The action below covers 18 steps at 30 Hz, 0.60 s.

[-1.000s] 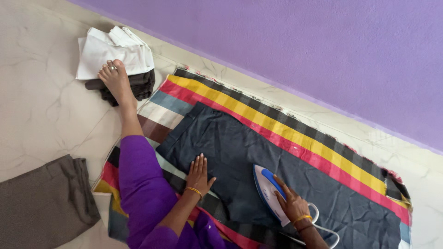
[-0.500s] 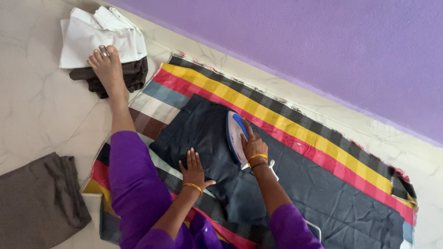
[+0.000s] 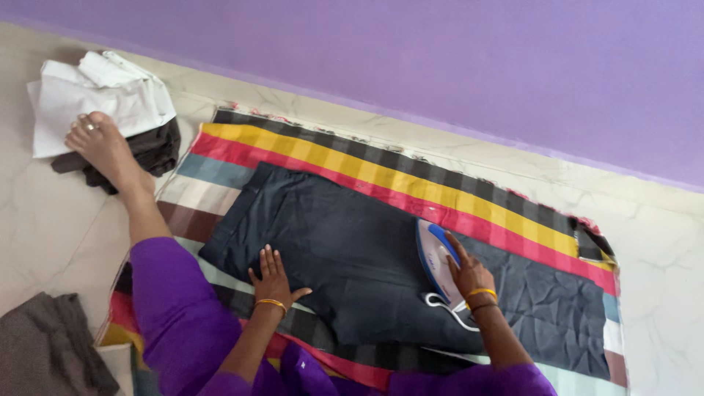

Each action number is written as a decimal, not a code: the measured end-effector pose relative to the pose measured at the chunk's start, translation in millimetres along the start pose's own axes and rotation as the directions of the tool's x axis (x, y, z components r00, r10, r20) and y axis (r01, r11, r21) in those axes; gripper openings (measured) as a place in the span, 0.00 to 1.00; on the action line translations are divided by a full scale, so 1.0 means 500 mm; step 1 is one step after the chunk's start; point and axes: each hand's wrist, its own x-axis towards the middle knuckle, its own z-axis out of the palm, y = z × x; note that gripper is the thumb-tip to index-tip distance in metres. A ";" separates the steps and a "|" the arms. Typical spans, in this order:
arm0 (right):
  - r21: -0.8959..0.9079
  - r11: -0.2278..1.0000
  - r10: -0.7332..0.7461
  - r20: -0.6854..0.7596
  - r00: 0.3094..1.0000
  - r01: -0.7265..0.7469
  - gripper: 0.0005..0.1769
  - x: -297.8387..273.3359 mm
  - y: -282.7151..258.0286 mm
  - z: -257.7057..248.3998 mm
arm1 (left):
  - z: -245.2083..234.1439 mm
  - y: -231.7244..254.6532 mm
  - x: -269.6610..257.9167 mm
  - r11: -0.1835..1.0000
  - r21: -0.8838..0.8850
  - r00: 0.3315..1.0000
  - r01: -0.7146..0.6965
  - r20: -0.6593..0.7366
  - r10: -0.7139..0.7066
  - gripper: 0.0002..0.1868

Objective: The person irons a pair of black trousers and then a pair of brown trousers on a striped mat on the floor. They use a handheld iron to smooth the fabric, fold the trousers, and place them aside.

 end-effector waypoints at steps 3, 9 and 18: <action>-0.021 0.991 0.133 -0.068 0.989 -0.135 0.38 -0.043 0.164 -0.011 | 0.006 -0.003 0.011 1.000 0.006 0.999 0.009 0.047 -0.009 0.78; -0.014 0.885 0.457 -0.156 0.876 -0.465 0.41 -0.171 0.470 -0.040 | 0.046 -0.029 0.046 1.000 0.021 1.000 0.014 -0.008 -0.013 0.79; 0.091 0.666 0.745 -0.137 0.653 -0.740 0.40 -0.501 0.667 -0.073 | 0.048 -0.035 0.076 0.996 0.068 0.998 0.061 0.013 -0.063 0.77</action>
